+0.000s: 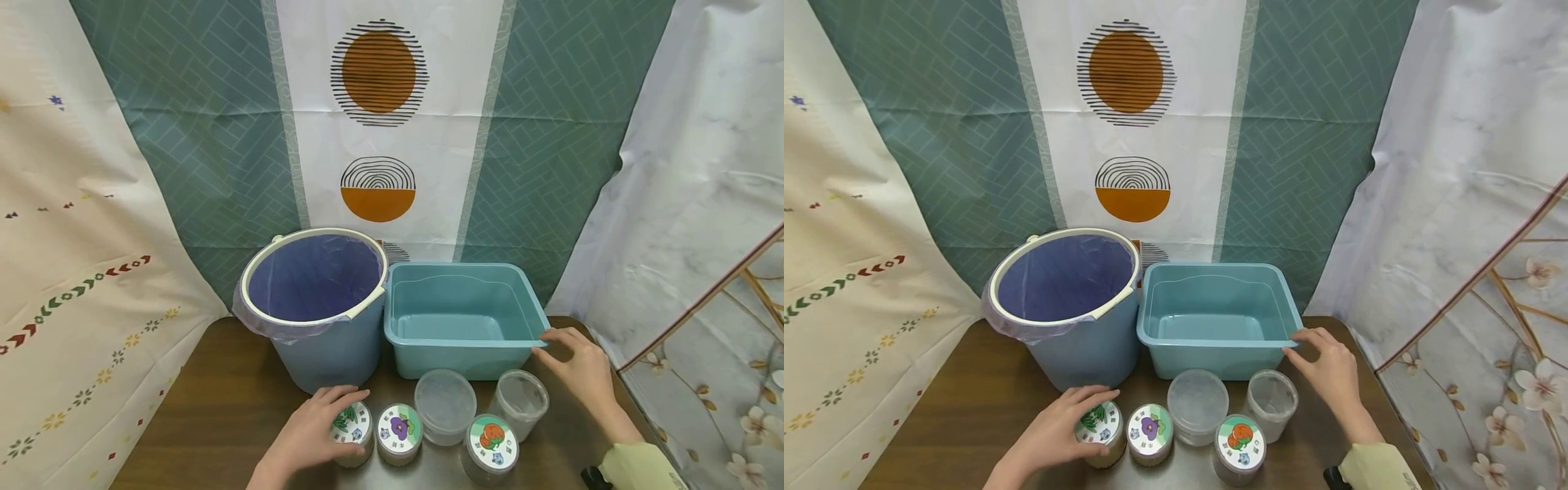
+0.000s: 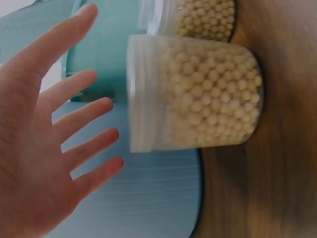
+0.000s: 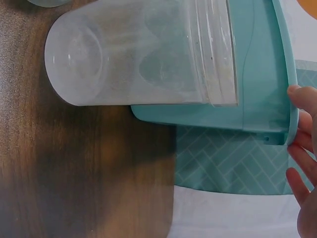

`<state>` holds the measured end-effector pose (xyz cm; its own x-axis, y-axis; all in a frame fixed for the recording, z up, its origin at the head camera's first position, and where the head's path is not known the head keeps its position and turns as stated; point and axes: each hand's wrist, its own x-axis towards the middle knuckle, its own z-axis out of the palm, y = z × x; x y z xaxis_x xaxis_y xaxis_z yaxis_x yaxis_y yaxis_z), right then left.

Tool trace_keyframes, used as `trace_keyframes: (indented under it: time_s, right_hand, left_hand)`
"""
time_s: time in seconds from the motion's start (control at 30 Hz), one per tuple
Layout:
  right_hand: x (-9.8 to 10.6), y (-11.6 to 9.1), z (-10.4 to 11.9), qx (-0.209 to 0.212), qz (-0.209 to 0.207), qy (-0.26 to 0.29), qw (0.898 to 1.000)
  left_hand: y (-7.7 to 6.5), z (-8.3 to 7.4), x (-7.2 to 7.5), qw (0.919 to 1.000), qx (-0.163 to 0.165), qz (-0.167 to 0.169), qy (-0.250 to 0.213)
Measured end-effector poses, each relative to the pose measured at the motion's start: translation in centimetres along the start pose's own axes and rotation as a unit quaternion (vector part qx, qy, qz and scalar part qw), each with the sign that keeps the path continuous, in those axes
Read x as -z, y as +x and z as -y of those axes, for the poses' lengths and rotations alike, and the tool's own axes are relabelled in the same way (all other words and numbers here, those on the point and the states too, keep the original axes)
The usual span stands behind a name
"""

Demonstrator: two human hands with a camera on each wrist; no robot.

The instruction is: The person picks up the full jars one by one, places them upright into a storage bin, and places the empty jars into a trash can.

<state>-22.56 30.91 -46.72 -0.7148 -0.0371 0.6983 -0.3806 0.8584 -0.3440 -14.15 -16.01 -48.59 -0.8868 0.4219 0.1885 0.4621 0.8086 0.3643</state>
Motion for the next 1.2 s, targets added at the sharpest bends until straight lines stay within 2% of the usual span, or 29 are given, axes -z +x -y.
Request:
trace_keyframes:
  time_s: [0.3, 0.57, 0.8, 1.0, 1.2]
  right_hand:
    - [0.1, 0.0, 0.0, 0.0, -0.001, 0.007, 1.0]
    - [0.0, 0.0, 0.0, -0.006, 0.002, 0.001, 1.0]
    - [-0.1, 0.0, -0.1, -0.004, 0.005, 0.002, 1.0]
    - [-0.1, 0.0, -0.1, -0.007, 0.001, -0.002, 1.0]
    - [0.0, 0.0, -0.1, -0.004, -0.001, -0.004, 1.0]
  left_hand:
    - [0.4, -0.1, -1.8, 0.9991, -0.006, 0.027, 0.032]
    - [1.7, -0.4, -1.8, 0.997, 0.007, 0.062, 0.046]
    - [2.5, -0.9, -0.3, 0.9954, -0.015, 0.088, 0.035]
    - [3.4, -1.6, 1.9, 0.9934, -0.032, 0.104, 0.037]
    - [4.8, -2.7, 4.1, 0.9894, -0.065, 0.121, 0.047]
